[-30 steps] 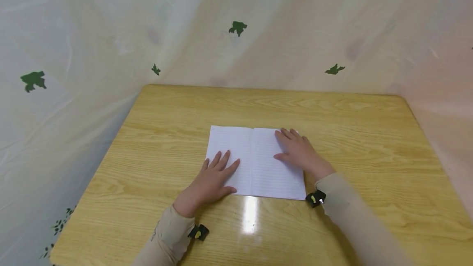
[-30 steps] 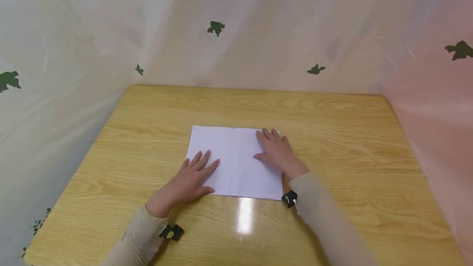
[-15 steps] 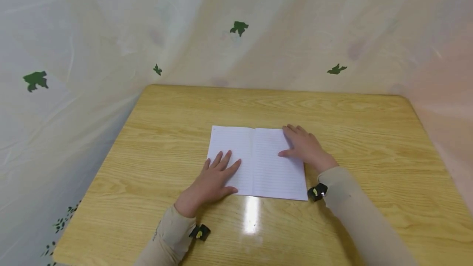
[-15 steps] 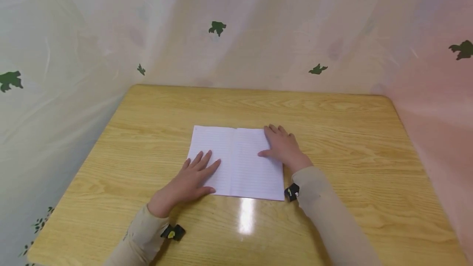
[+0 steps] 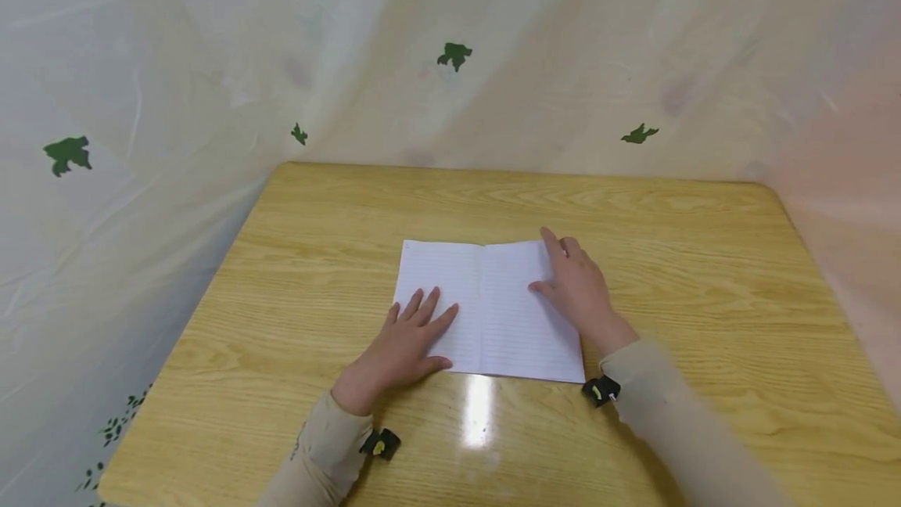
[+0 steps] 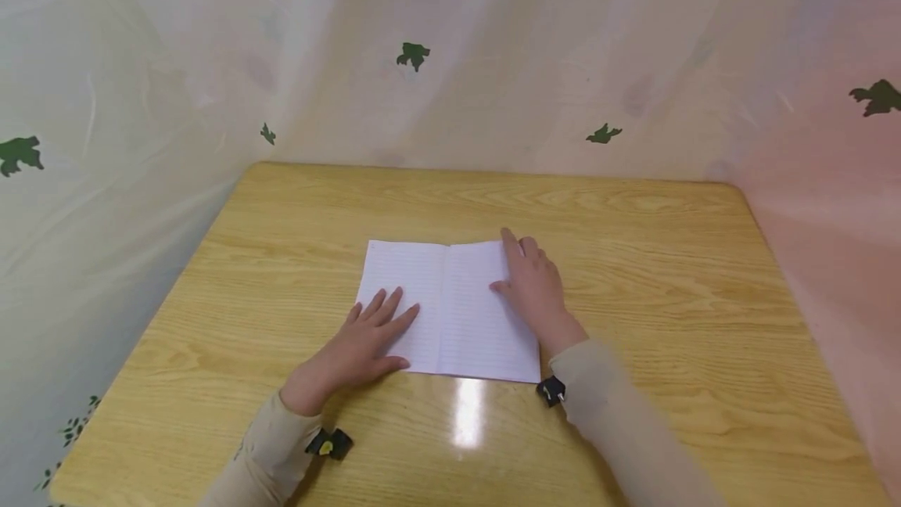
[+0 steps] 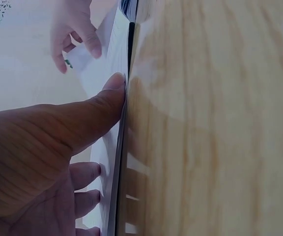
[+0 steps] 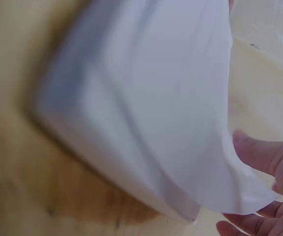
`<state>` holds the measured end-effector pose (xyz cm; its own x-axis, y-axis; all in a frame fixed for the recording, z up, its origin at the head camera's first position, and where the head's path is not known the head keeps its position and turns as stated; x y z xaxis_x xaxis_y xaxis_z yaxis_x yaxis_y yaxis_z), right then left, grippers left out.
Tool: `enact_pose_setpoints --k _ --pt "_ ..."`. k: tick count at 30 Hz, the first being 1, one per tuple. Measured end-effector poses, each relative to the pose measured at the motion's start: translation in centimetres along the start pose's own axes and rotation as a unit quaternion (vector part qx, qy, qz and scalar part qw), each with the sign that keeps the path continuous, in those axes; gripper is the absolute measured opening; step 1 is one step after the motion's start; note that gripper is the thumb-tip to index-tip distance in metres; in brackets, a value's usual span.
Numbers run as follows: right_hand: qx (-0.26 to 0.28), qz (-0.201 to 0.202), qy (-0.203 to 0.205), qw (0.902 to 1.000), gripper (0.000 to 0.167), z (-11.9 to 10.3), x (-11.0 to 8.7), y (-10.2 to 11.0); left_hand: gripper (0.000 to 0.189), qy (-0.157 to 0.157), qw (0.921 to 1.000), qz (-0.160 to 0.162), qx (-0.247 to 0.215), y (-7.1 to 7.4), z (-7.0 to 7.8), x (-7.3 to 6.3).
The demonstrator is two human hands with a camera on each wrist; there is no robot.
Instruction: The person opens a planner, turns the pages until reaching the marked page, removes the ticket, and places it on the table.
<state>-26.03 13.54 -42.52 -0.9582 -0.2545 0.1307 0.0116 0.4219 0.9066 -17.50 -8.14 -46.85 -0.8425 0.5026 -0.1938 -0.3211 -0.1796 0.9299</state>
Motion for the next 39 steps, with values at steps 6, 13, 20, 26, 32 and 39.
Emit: enact_pose_setpoints --k 6,13,20,26,32,39 --pt "0.01 0.051 -0.022 0.9984 0.094 -0.7 -1.5 1.1 0.083 0.003 1.0 0.004 -0.008 0.2 0.0 -0.1" --pt "-0.012 0.013 0.044 0.9989 0.061 -3.5 -3.4 0.1 0.094 0.009 0.9999 0.011 -0.007 0.5 0.0 -0.2" --pt "0.031 -0.041 0.084 0.9951 0.067 -5.9 -5.1 -1.7 0.107 0.016 0.9996 0.017 -0.013 0.6 -0.2 -0.2" --pt "0.042 -0.092 0.078 0.9918 0.071 -7.1 -6.0 -2.8 0.108 0.016 0.9994 0.024 -0.017 0.7 -0.2 -0.2" --pt "0.046 -0.114 0.093 0.9881 0.068 -8.1 -6.5 -3.9 0.095 0.018 0.9993 0.024 -0.021 0.8 0.1 -0.1" --pt "0.091 -0.138 0.102 0.981 0.062 -9.3 -6.9 -5.0 0.099 0.023 0.9976 0.034 -0.056 1.2 0.1 0.0"
Point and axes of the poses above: each hand's wrist, its own x-axis towards the middle knuckle, its own y-axis out of the back of the hand, z = x × y, the point moved 10 cm from there along x, towards the middle knuckle, and after that the axes turned 2 degrees about y, right-handed, at the moved point
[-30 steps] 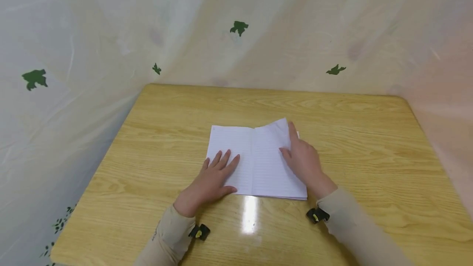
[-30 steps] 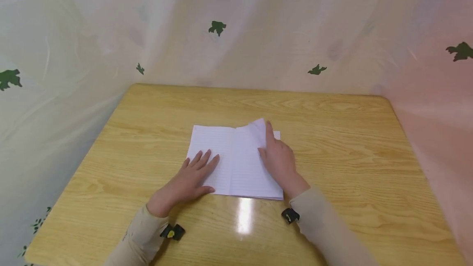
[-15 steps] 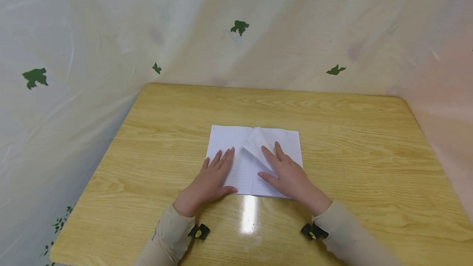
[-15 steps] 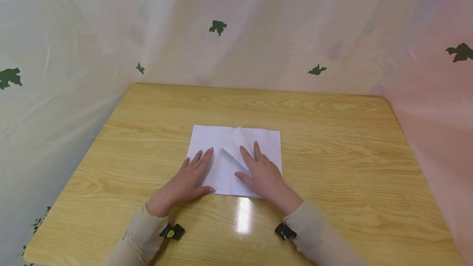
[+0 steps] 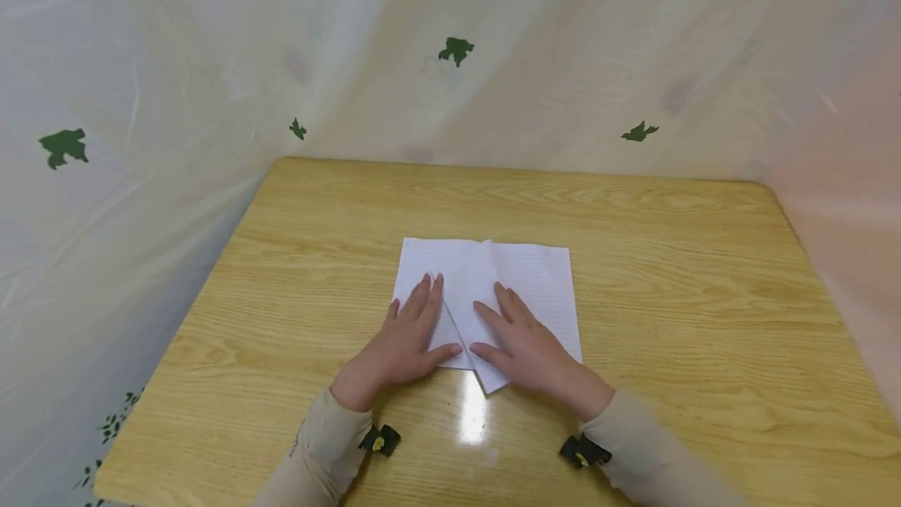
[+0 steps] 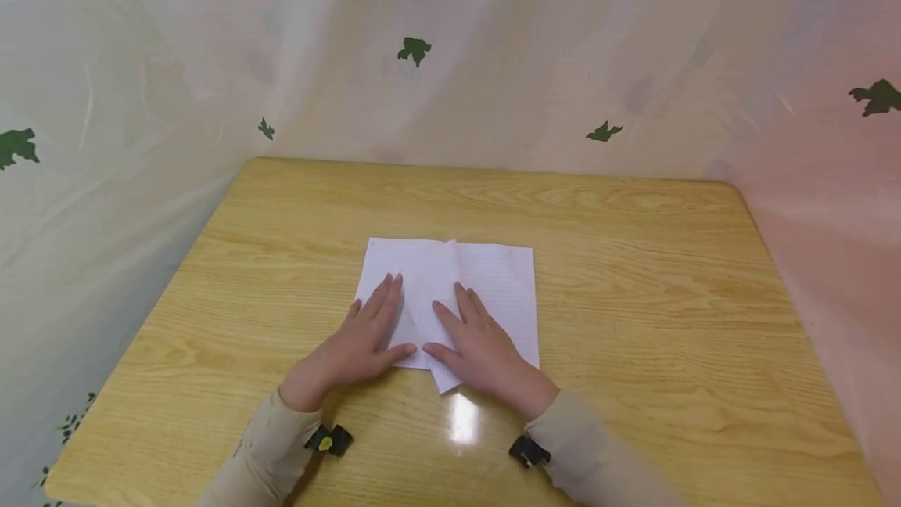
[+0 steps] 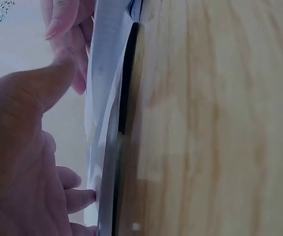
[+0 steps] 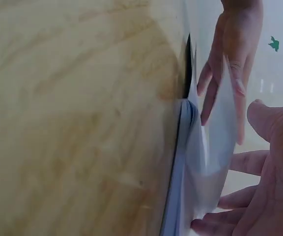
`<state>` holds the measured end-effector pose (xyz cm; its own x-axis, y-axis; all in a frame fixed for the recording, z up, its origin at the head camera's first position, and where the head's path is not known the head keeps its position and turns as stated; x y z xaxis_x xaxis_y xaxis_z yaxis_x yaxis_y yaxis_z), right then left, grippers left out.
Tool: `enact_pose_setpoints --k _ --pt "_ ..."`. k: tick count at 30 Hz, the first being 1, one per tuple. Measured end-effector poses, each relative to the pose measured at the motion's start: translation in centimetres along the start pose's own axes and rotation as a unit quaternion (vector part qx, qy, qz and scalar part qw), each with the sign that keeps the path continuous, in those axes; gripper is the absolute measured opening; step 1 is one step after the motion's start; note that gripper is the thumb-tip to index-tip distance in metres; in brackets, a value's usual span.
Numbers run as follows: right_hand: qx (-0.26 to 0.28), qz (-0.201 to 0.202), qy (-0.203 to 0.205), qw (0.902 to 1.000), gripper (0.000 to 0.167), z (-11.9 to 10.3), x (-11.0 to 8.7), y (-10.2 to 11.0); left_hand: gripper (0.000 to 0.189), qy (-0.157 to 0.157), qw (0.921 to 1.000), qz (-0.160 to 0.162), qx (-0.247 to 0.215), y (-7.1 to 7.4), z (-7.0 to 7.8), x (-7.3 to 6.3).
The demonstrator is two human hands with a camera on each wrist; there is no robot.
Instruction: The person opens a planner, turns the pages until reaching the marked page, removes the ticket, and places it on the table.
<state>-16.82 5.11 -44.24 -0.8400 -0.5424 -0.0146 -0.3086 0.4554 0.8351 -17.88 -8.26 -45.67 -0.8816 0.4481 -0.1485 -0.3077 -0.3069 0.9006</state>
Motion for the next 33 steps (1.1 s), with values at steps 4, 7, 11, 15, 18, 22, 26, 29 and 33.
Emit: enact_pose_setpoints --k 4,7,11,15,18,22,26,29,33 --pt "0.012 0.005 0.029 0.9995 0.054 -0.8 0.3 -0.5 0.105 -0.005 0.9999 0.007 -0.008 0.2 0.1 -0.1" --pt "0.022 0.009 0.04 0.9989 0.053 -1.1 0.5 -0.8 0.105 -0.006 0.9998 0.008 -0.014 0.2 0.2 -0.1" --pt "0.029 0.001 0.045 0.9986 0.064 -1.4 0.8 -1.4 0.102 -0.005 0.9999 0.006 -0.007 0.0 0.0 -0.2" --pt "0.005 -0.012 0.059 0.9982 0.067 -1.7 0.9 -1.8 0.096 -0.01 0.9999 0.007 0.008 -0.1 0.1 -0.2" --pt "-0.023 -0.03 0.077 0.9963 0.061 -1.9 0.9 -2.2 0.092 -0.011 0.9997 0.001 0.02 -0.2 0.1 -0.1" --pt "-0.039 -0.055 0.098 0.9929 0.054 -1.9 0.8 -2.4 0.085 -0.012 0.9989 -0.012 0.043 -0.5 0.1 0.0" --pt "-0.002 -0.066 0.094 0.9934 0.051 -1.3 0.7 -1.9 0.081 -0.016 0.9973 -0.023 0.069 -0.7 0.1 0.0" --pt "0.018 -0.058 0.084 0.9947 0.052 -0.6 0.8 -1.1 0.08 -0.021 0.9969 -0.025 0.072 -0.8 0.2 -0.1" --pt "-0.004 -0.031 0.071 0.997 0.059 0.8 1.1 0.1 0.079 -0.027 0.9976 -0.024 0.059 -0.7 0.3 -0.1"
Point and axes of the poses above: each hand's wrist, its own x-axis towards the middle knuckle, its own y-axis out of the back of the hand, z = x × y, the point moved 10 cm from there along x, towards the middle knuckle, and after that the axes turned 2 degrees about y, right-handed, at the moved point
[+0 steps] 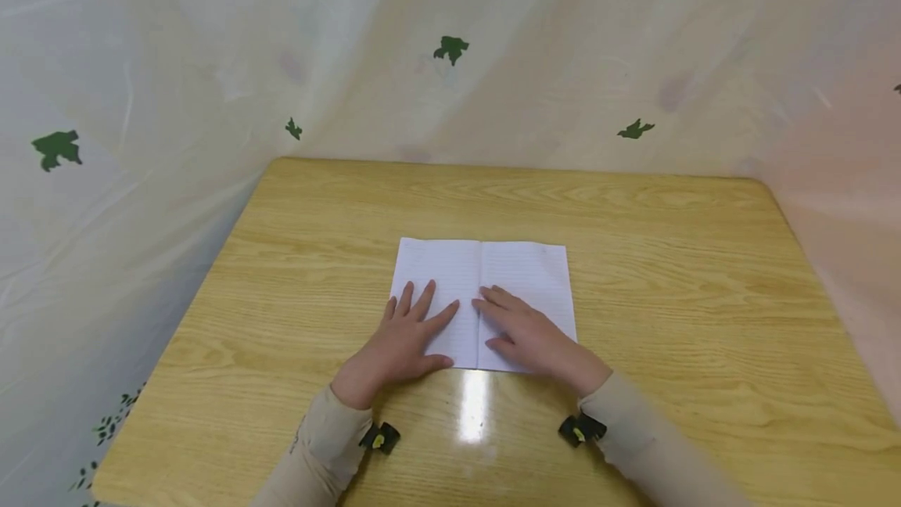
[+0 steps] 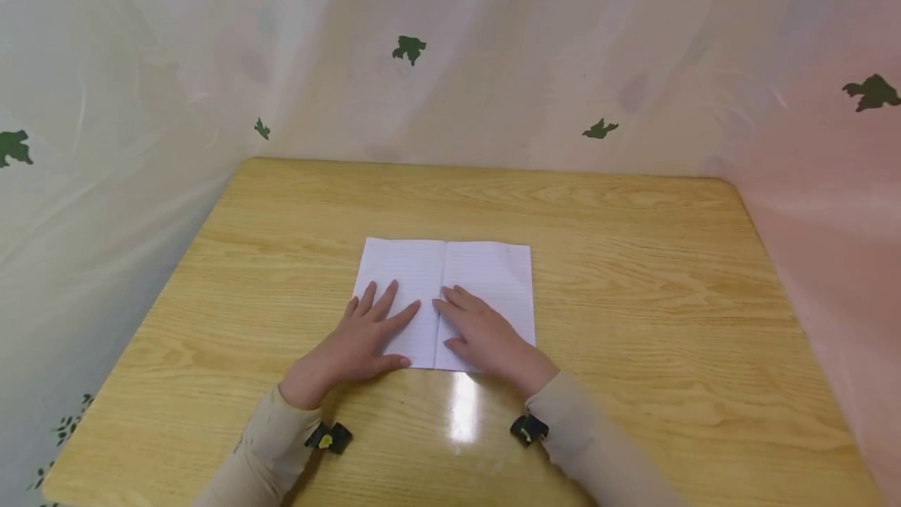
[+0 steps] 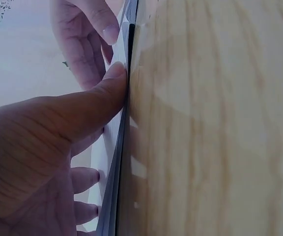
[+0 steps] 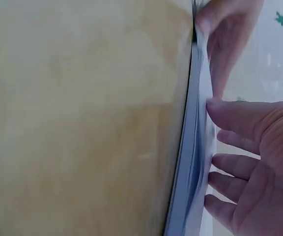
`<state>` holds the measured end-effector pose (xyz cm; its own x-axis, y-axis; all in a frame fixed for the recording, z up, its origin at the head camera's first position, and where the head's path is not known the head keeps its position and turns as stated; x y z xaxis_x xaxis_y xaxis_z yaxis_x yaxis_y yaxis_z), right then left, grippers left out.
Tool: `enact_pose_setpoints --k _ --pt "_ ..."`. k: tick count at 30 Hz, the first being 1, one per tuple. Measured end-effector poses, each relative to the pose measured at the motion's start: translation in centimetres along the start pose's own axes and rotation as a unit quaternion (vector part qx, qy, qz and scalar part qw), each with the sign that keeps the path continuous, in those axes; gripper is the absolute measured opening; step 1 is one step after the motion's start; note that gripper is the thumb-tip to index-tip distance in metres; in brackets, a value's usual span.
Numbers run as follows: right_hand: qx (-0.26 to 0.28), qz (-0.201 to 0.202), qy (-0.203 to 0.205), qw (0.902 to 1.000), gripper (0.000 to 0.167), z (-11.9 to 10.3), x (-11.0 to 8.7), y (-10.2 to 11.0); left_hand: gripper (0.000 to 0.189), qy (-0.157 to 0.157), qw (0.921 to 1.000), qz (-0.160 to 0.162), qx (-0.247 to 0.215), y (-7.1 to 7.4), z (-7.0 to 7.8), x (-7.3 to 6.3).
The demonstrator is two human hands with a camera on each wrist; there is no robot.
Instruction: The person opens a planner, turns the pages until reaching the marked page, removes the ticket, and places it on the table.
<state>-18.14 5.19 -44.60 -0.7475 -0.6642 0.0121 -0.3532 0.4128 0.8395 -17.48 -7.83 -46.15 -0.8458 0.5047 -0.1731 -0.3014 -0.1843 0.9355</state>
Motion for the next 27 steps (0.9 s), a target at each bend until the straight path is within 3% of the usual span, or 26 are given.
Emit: enact_pose_setpoints --k 15,27 --pt "-0.044 0.012 -0.079 0.9958 0.071 7.4 0.4 3.5 0.079 0.003 0.9999 -0.013 -0.01 0.1 -0.1 -0.1" --pt "-0.023 0.003 -0.159 0.9871 0.08 11.9 0.7 5.6 0.079 0.008 0.9996 -0.023 -0.015 -0.4 -0.4 -0.1"
Point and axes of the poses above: each hand's wrist, its own x-axis towards the middle knuckle, its own y-axis out of the back of the hand, z = x × y, the point moved 10 cm from there along x, towards the middle knuckle, and after that the axes turned 2 degrees about y, right-handed, at the moved point
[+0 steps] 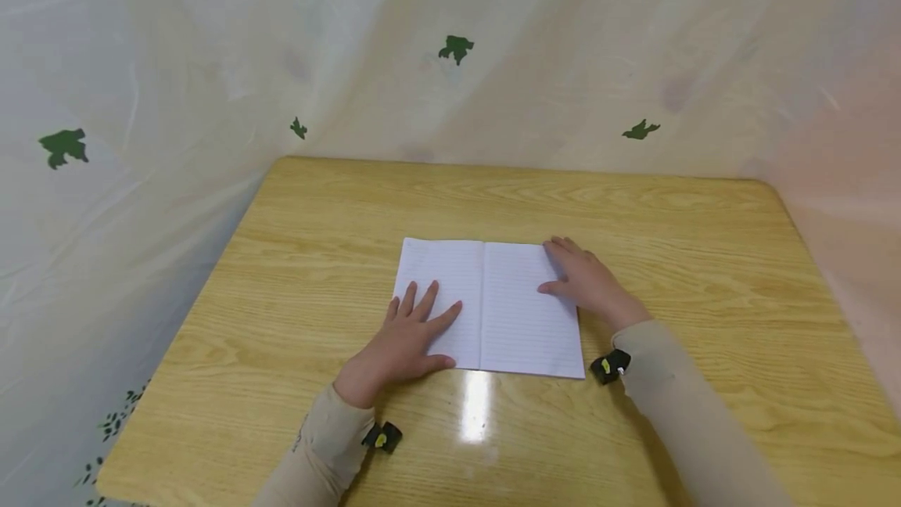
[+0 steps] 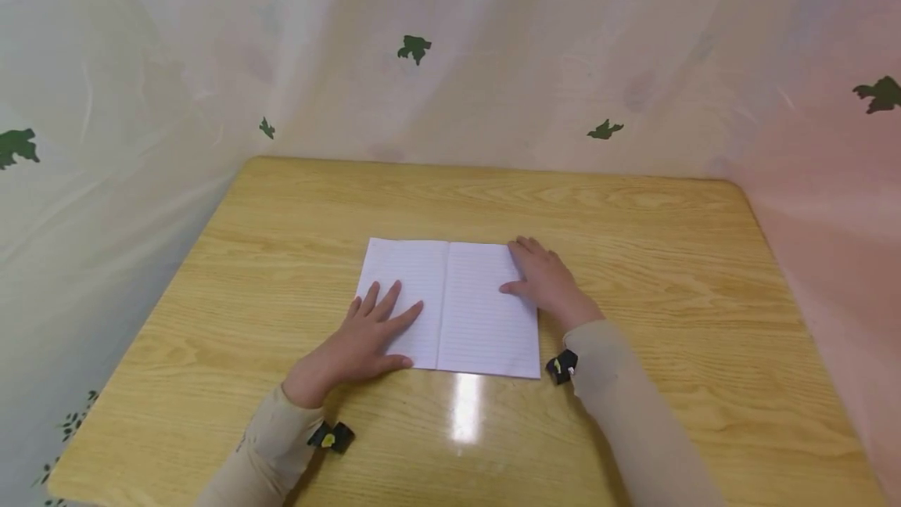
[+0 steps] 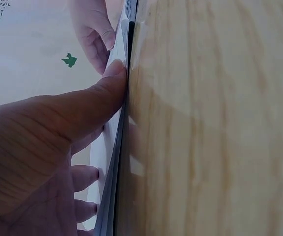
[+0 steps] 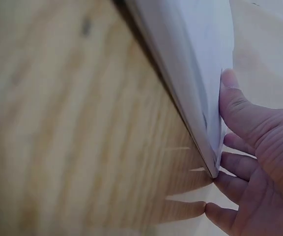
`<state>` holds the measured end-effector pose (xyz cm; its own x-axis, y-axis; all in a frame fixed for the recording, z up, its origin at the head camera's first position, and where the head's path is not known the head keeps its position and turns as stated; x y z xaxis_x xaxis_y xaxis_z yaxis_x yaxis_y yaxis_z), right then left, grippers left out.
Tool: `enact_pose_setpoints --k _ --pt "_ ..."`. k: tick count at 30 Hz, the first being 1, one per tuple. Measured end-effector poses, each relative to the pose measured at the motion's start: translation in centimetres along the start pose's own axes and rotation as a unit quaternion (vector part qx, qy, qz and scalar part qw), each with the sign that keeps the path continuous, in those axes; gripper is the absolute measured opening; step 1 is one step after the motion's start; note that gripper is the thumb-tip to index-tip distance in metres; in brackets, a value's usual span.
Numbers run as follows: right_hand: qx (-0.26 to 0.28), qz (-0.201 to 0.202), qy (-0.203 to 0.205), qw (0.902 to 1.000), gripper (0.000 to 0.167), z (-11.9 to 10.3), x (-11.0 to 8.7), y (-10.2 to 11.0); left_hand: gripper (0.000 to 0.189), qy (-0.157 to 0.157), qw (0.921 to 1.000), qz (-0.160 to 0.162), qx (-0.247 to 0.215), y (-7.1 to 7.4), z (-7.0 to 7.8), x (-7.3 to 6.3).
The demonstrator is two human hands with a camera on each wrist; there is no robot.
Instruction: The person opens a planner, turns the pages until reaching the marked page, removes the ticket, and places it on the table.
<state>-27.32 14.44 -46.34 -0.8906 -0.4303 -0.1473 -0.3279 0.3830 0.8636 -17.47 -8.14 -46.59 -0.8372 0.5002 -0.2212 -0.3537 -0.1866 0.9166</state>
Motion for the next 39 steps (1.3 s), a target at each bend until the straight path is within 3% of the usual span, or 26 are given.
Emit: enact_pose_setpoints --k 22,34,39 --pt "0.0 -0.01 -0.034 0.9994 0.082 0.0 0.1 0.5 0.081 0.003 1.0 0.0 0.007 -0.2 -0.1 0.1" --pt "-0.075 0.05 -0.015 0.9959 0.08 -0.6 -0.1 1.2 0.081 0.004 1.0 0.003 0.004 0.0 0.0 0.1" --pt "-0.063 0.086 -0.018 0.9941 0.077 -0.8 -0.3 1.6 0.081 0.003 1.0 0.002 0.003 -0.3 -0.1 0.1"
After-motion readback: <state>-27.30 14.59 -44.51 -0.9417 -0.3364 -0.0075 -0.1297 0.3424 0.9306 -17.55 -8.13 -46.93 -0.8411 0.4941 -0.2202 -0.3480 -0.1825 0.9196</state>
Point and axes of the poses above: each hand's wrist, its own x-axis towards the middle knuckle, its own y-axis out of the back of the hand, z = x × y, the point moved 10 cm from there along x, towards the middle knuckle, and after that the axes turned 2 degrees about y, right-handed, at the moved point
